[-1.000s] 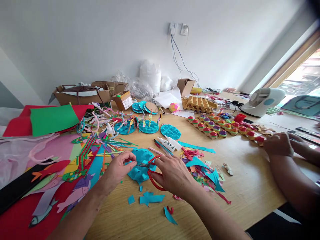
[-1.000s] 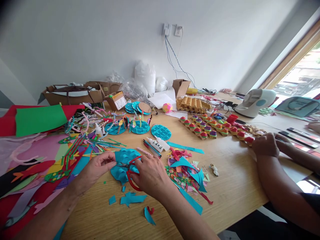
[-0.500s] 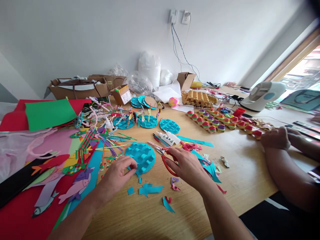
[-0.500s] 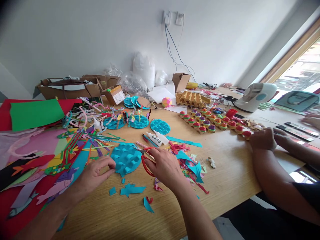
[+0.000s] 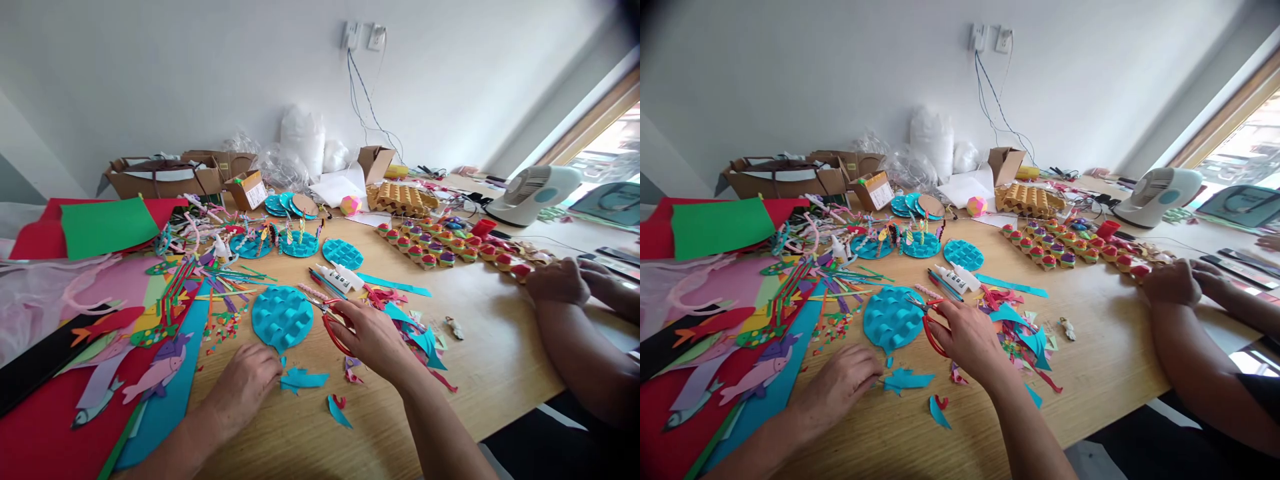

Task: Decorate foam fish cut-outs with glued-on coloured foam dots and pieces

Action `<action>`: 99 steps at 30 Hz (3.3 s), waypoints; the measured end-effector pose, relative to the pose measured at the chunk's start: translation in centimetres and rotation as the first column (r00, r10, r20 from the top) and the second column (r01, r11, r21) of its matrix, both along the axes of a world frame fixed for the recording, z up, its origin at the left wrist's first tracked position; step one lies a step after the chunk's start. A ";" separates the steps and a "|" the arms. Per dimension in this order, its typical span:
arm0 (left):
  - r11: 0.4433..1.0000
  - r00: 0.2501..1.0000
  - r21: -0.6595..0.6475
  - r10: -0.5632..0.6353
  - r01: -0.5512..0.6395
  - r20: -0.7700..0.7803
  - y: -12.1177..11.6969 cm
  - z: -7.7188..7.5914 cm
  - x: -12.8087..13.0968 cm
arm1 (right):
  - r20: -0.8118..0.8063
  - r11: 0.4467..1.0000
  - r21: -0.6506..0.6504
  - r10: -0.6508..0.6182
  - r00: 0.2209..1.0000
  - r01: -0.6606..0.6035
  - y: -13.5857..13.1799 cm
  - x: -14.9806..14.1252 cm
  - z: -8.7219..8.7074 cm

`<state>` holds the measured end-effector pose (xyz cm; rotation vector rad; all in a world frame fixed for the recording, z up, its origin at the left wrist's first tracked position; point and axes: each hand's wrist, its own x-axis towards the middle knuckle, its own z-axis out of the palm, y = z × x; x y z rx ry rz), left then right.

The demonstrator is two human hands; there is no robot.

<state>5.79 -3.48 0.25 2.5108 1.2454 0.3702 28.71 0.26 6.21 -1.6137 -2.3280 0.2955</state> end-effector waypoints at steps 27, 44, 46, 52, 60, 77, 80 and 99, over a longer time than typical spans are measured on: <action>0.435 -0.080 -0.896 0.900 0.091 0.429 3.3 -0.8 -2.5 | -0.607 0.776 -0.629 -0.530 0.591 0.050 4.9 -1.8 -6.1; 0.529 -0.054 -0.845 0.849 0.080 0.526 4.5 -1.4 -3.3 | -0.680 0.751 -0.659 -0.579 0.451 -0.030 4.6 -2.1 -6.6; 0.546 -0.049 -0.833 0.837 0.086 0.544 4.7 -1.7 -3.2 | -0.686 0.750 -0.660 -0.579 0.440 -0.041 4.5 -2.1 -6.8; 0.550 -0.075 -0.832 0.835 0.079 0.545 4.8 -2.1 -3.1 | -0.719 0.760 -0.646 -0.574 0.392 -0.072 4.5 -2.2 -7.6; 0.577 -0.084 -0.812 0.816 0.084 0.571 4.4 -1.4 -3.2 | -0.818 0.845 -0.524 -0.466 0.337 -0.105 4.5 -2.2 -7.6; 0.659 -0.076 -0.749 0.752 0.067 0.654 4.0 1.4 -2.7 | -0.822 0.869 -0.480 -0.400 0.404 -0.117 4.6 -1.8 -4.6; 0.664 -0.083 -0.746 0.747 0.050 0.660 4.0 1.8 -2.8 | -0.829 0.891 -0.452 -0.398 0.392 -0.051 5.1 -1.9 -4.9; 0.644 -0.110 -0.753 0.765 0.137 0.634 4.5 2.1 -3.7 | -0.876 0.878 -0.423 -0.333 0.349 -0.223 5.7 -2.7 -3.1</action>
